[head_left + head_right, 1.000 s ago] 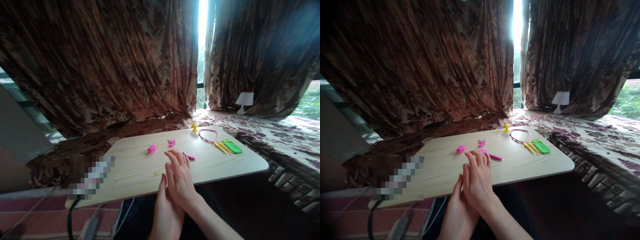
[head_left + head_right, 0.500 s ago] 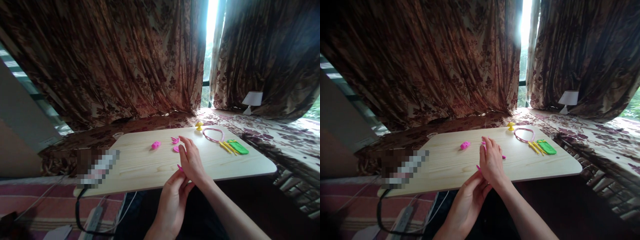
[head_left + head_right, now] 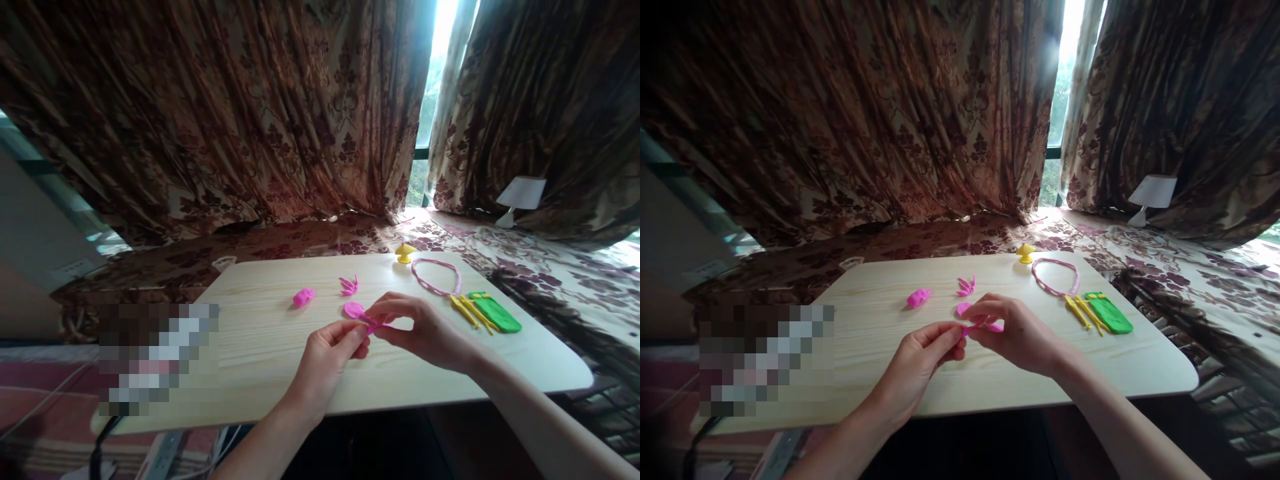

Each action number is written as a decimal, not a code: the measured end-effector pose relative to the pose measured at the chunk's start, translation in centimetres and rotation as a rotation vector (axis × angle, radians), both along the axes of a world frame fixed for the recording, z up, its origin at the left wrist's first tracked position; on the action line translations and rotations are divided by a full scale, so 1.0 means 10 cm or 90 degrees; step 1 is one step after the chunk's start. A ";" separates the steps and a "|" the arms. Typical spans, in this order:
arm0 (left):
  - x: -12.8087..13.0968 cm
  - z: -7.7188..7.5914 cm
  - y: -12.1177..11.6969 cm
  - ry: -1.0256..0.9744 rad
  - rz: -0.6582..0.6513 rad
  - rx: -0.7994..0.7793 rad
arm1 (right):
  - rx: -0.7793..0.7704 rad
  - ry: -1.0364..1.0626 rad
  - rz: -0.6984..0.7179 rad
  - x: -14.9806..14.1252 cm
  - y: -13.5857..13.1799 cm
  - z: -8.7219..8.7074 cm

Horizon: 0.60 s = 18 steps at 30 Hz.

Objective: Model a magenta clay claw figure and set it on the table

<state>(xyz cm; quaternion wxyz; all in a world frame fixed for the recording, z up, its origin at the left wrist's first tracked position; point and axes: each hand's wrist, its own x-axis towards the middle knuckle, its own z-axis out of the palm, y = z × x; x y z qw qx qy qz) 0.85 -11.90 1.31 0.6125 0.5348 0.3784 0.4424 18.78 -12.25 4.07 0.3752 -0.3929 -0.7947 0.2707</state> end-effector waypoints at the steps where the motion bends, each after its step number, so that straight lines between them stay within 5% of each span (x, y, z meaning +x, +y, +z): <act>1: 0.01 0.05 0.07 0.005 -0.020 -0.007 | 0.003 -0.004 0.001 0.01 0.07 0.02; 6: 0.05 0.13 0.52 0.076 -0.091 0.003 | -0.006 -0.019 -0.005 0.11 0.46 0.04; 13: 0.07 -0.21 1.03 0.271 -0.035 0.207 | -0.036 -0.046 0.029 0.16 0.97 -0.24; 18: -0.02 -0.38 1.15 0.365 -0.017 0.331 | 0.149 -0.174 0.025 0.17 1.13 -0.37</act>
